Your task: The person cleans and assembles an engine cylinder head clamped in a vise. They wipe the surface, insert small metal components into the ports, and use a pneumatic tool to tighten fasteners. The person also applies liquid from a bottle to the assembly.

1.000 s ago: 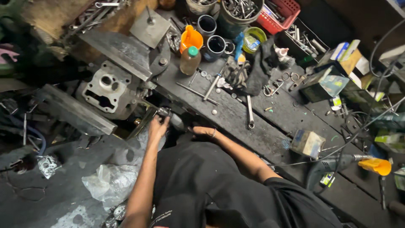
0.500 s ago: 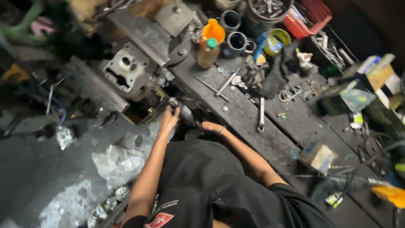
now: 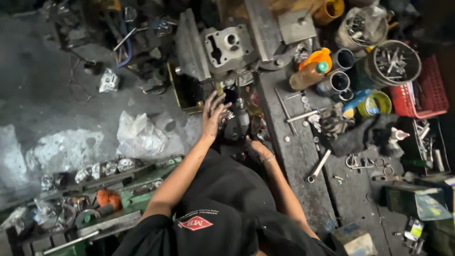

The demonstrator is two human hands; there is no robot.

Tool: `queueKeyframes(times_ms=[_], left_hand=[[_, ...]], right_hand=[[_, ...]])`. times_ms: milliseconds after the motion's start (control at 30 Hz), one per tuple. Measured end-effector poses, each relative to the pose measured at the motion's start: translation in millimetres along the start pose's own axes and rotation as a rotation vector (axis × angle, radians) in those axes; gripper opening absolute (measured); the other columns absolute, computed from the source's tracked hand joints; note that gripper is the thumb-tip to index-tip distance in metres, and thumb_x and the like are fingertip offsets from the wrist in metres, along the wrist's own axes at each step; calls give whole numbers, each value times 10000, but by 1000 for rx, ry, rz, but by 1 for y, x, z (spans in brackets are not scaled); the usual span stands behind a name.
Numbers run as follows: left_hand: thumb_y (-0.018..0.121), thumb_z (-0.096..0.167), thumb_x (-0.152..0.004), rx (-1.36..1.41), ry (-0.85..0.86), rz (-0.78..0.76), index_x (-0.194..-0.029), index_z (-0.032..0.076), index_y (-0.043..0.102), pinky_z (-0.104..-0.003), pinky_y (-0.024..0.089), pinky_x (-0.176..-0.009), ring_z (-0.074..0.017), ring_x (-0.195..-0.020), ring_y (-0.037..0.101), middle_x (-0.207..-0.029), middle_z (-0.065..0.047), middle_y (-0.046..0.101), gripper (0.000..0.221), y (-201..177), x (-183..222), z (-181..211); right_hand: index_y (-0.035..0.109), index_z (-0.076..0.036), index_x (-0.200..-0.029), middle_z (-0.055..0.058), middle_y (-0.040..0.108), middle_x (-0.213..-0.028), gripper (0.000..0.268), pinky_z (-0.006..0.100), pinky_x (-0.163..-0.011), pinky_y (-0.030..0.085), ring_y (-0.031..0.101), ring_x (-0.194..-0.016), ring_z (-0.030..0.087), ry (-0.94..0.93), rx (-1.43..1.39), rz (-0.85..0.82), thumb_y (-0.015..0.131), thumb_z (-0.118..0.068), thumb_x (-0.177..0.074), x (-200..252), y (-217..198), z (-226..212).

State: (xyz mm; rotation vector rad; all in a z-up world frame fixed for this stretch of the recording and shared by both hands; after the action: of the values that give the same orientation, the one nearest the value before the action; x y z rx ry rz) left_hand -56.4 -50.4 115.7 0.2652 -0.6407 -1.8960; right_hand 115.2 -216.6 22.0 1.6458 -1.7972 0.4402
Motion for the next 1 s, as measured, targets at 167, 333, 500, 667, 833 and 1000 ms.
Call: queueKeyframes(times_ms=[167, 333, 500, 667, 833, 1000], left_hand=[[669, 219, -1018, -38, -71, 77, -1364, -15, 562, -318, 555, -839, -264, -1067, 718, -1274, -164, 708, 431, -15, 8, -9], [804, 277, -845, -461, -130, 39, -1298, 33, 612, -287, 543, -949, -205, -1131, 688, -1248, -128, 704, 549, -35, 4, -71], [866, 349, -832, -667, -229, -164, -1262, -5, 631, -372, 497, -983, -249, -1131, 640, -1229, -143, 696, 604, -26, -22, -93], [859, 409, -754, -637, -372, -254, -1190, 67, 669, -356, 526, -930, -203, -1050, 676, -1137, -80, 732, 586, -5, -42, -89], [767, 518, -801, -710, -579, -328, -1145, 107, 733, -369, 514, -895, -217, -1026, 679, -1095, -60, 749, 537, -11, -56, -85], [808, 521, -738, -770, -619, -234, -1134, 32, 752, -387, 533, -898, -247, -1014, 707, -1089, -109, 768, 631, -17, -60, -100]], right_hand=[[686, 125, -1208, 148, 733, -1141, 684, 365, -900, 517, 635, -1041, 214, 221, 285, 219, 520, -522, -1060, -6, 0, -6], [626, 30, -1307, 106, 705, -1178, 667, 356, -945, 480, 616, -1079, 178, 35, 326, 260, 541, -557, -1002, -2, 6, -2], [694, 100, -1238, 195, 724, -1073, 735, 414, -805, 539, 641, -915, 247, 173, 189, 225, 519, -574, -1005, 6, 15, -3], [648, 32, -1268, 107, 738, -1114, 648, 377, -843, 545, 658, -973, 192, 36, 220, 294, 597, -534, -956, 16, 18, -7], [624, 61, -1282, 149, 702, -1127, 601, 393, -885, 544, 660, -1024, 247, 121, 33, 228, 605, -475, -1010, 13, 22, -2], [673, -15, -1249, 119, 752, -1116, 421, 335, -928, 540, 693, -1049, 207, -51, 463, 263, 612, -366, -1026, 51, 12, -39]])
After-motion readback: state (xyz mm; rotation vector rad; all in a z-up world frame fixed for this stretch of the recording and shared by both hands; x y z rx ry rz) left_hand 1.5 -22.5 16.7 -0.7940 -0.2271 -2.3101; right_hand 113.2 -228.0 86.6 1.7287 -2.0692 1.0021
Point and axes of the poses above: each hand's wrist, its own x-axis away from the middle knuckle, its own y-axis out of the palm, z = x × y, the point moved 1 cm from there along -x, towards the middle knuckle
